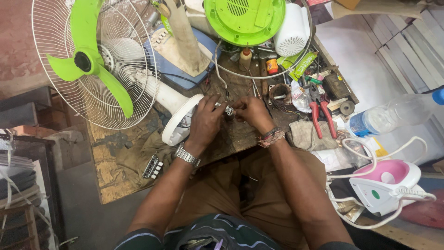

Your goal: The person is repairing a table fan by connecting wires to a switch module. They use pliers to strip and secure the wires, then attach the switch to the fan's base.

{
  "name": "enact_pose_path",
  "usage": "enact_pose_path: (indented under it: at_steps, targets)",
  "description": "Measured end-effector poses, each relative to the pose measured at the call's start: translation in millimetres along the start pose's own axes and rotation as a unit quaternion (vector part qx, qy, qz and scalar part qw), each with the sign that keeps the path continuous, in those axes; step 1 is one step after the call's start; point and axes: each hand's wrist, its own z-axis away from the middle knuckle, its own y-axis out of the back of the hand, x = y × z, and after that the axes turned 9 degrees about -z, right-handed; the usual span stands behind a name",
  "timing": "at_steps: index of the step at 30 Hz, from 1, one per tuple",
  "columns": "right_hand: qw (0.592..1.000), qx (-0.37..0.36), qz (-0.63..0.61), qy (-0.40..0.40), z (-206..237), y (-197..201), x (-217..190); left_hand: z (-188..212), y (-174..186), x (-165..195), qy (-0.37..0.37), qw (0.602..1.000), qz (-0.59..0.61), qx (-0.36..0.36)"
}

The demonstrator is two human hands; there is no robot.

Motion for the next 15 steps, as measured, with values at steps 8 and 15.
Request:
enact_pose_path:
  at_steps: [8,15]
  targets:
    - [0.994,-0.018,0.108,0.023,-11,2,10,-2,2,-2,-0.020,0.999,0.023,0.030]
    - [0.983,-0.009,0.156,0.099,-20,-14,24,4,-2,-15,-0.013,0.999,0.036,0.019]
